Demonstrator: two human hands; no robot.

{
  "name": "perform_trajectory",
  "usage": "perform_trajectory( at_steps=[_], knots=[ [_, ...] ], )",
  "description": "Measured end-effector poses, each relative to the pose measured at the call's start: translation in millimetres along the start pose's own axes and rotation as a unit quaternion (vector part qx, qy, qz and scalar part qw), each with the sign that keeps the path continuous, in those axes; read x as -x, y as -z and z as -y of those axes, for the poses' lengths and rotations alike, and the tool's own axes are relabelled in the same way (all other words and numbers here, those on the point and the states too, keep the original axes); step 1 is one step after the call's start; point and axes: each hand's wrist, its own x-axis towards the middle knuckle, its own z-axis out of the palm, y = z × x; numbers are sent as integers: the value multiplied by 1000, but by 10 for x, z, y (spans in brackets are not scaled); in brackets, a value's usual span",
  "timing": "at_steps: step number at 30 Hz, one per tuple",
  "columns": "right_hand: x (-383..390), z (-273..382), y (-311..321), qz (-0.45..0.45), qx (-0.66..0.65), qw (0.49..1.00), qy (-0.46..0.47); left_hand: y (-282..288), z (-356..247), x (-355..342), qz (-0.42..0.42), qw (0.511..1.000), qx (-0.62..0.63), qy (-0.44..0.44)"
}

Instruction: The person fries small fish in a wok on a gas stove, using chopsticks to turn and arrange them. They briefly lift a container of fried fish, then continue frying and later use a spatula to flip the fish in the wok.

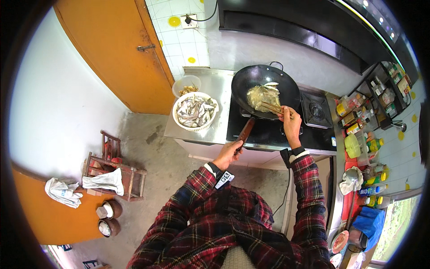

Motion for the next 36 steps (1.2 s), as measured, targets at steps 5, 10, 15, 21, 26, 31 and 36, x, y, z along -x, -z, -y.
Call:
perform_trajectory(
  at_steps=[5, 10, 15, 21, 26, 31, 36],
  knots=[
    [-303, -159, -428, 8, 62, 998, -14, -26, -3, 7, 23, 1000, -7, 0],
    [-534, -370, -778, -11, 81, 996, -37, 48, -59, -14, 93, 995, 5, 36],
    [-649, -247, -714, 20, 151, 988, -37, 307, -166, -25, 155, 983, 18, 100],
    [-819, -85, -1009, 35, 206, 978, 26, 593, -333, 61, 151, 981, 38, 113],
    [-777, -123, -1240, 120, 226, 961, 103, 796, -471, 241, 140, 982, 23, 126],
    [-837, -180, -1319, 141, 308, 925, 175, 965, -469, 273, 139, 980, 34, 138],
    [-892, -158, -1260, 65, 214, 969, 102, 1065, -432, 254, 144, 981, 35, 127]
  ],
)
